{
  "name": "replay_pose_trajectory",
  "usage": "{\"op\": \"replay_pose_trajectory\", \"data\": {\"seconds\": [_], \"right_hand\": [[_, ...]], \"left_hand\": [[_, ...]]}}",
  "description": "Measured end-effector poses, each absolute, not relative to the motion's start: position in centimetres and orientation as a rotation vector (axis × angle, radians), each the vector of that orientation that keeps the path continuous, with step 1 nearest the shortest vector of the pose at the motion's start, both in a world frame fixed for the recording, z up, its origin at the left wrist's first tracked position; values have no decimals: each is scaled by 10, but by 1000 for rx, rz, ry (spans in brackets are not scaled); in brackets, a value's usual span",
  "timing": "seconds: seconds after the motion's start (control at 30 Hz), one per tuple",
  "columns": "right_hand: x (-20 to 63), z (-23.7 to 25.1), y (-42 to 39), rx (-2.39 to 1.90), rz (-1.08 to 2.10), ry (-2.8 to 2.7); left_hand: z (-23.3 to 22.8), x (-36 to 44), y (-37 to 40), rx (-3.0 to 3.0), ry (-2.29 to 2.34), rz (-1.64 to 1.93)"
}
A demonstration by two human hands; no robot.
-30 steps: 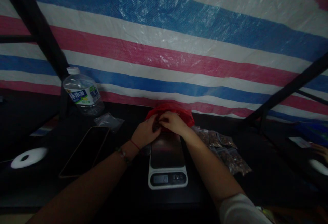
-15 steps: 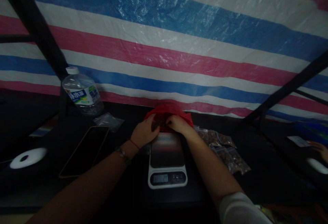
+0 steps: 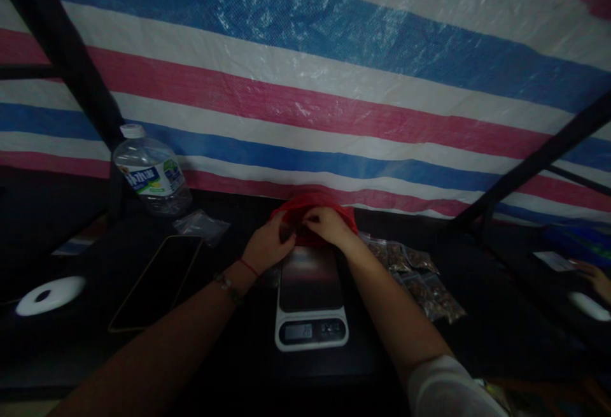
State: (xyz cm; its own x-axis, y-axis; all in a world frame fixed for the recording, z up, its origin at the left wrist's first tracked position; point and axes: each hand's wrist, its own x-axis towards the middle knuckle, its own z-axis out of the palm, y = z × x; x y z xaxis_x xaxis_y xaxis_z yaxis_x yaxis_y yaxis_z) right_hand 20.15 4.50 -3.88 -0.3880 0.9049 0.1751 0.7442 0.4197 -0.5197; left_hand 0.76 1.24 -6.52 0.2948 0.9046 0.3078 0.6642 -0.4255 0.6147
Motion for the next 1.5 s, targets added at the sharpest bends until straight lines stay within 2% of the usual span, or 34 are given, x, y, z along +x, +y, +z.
{"op": "replay_pose_trajectory", "data": {"seconds": [0.13, 0.33, 0.53, 1.2, 1.5], "right_hand": [[187, -28, 39, -1164, 481, -2266], [194, -45, 49, -1385, 395, -2288], [195, -61, 53, -1251, 422, -2516], [185, -62, 49, -1175, 406, -2609], [181, -60, 49, -1226, 578, -2603]], "left_hand": [[-64, 8, 12, 2197, 1485, 846], [-62, 7, 11, 2198, 1495, 911], [-63, 7, 11, 2171, 1496, 936], [-60, 8, 11, 2144, 1482, 935], [-64, 8, 12, 2140, 1480, 937]]}}
